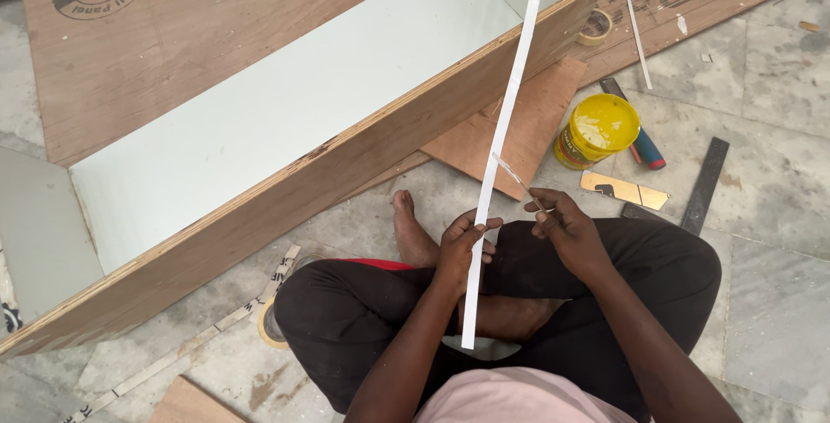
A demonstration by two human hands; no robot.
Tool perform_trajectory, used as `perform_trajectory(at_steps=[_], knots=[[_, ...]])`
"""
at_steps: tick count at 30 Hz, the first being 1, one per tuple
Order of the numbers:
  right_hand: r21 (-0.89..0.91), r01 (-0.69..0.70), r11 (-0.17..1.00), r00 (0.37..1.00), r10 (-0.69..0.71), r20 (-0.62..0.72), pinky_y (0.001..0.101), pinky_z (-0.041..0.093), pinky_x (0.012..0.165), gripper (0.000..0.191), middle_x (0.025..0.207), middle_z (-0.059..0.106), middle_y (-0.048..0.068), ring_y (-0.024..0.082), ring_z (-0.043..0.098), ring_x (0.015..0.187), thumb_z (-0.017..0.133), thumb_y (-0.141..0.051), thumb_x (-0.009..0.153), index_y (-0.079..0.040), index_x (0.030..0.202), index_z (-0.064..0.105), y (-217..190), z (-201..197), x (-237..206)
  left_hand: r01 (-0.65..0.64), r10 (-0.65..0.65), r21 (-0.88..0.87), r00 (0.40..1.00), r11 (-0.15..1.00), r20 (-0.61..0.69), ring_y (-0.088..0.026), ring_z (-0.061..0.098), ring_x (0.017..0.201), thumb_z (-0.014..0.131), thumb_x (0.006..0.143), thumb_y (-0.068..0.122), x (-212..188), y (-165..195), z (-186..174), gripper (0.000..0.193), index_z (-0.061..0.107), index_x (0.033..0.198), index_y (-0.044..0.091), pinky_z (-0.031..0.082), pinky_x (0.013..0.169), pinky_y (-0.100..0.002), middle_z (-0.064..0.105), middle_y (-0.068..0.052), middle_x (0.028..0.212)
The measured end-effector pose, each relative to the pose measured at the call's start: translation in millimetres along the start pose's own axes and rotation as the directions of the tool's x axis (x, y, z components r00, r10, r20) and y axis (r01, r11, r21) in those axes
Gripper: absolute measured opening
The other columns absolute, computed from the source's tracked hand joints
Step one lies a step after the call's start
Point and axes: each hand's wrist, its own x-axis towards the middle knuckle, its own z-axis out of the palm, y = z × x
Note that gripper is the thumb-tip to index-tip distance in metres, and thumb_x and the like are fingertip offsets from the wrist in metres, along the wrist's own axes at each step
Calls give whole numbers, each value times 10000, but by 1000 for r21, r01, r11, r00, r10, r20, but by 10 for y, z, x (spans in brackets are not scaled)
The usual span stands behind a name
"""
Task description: The person sits on the floor and applies glue to a long white strip using a small brush. They repeatedly dip the brush into a yellow container and spread the adhesive along the length of the strip.
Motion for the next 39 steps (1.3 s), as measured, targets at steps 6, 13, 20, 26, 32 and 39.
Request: perform_trajectory(at_steps=[6,13,20,26,32,39], knots=[[28,-11,1000,1000,11,-16,301,560,823,422,1222,669,102,130,647,903,527,-168,1033,-44,1436,507,76,-13,31,20,-21,12,999,1000,34,-120,667,694,565,1022,129,5,-19,-25,302,584,1294,0,552,580,-236,736,-162,1184],[69,-59,996,998,61,-24,315,543,915,411,1239,640,118,160,659,1009,530,-130,1027,-40,1426,494,54,-106,74,24,-26,28,994,999,103,-122,681,743,545,1046,157,-286,-2,-38,320,579,1322,-1,571,616,-236,730,-155,1194],[270,-66,961,990,97,-102,351,523,926,482,1229,609,120,213,665,1050,522,-69,1004,-32,1476,432,96,-79,263,-82,74,121,995,989,66,-91,658,692,525,1036,128,-550,124,-98,360,580,1368,1,548,568,-212,747,-137,1153],[530,-3,848,971,130,-202,373,553,924,449,1218,591,116,243,685,1068,516,-83,1040,-12,1477,436,146,-65,538,-17,27,165,998,986,-56,-87,655,656,531,1021,131,-831,185,-164,360,608,1349,5,538,544,-211,762,-120,1132],[616,63,785,963,115,-245,375,580,925,411,1211,602,113,254,698,1098,476,-84,1053,-30,1457,423,51,-4,872,18,20,244,988,970,-153,-81,655,658,552,1015,162,-1346,292,-381,380,627,1353,5,538,540,-217,770,-117,1128],[643,92,760,969,81,-234,381,591,912,352,1197,607,117,276,692,1101,471,-74,1071,-18,1418,446,-106,115,1102,131,-88,179,970,975,-228,-102,662,635,535,1001,147,-1509,274,-382,388,635,1347,5,540,525,-234,777,-132,1110]])
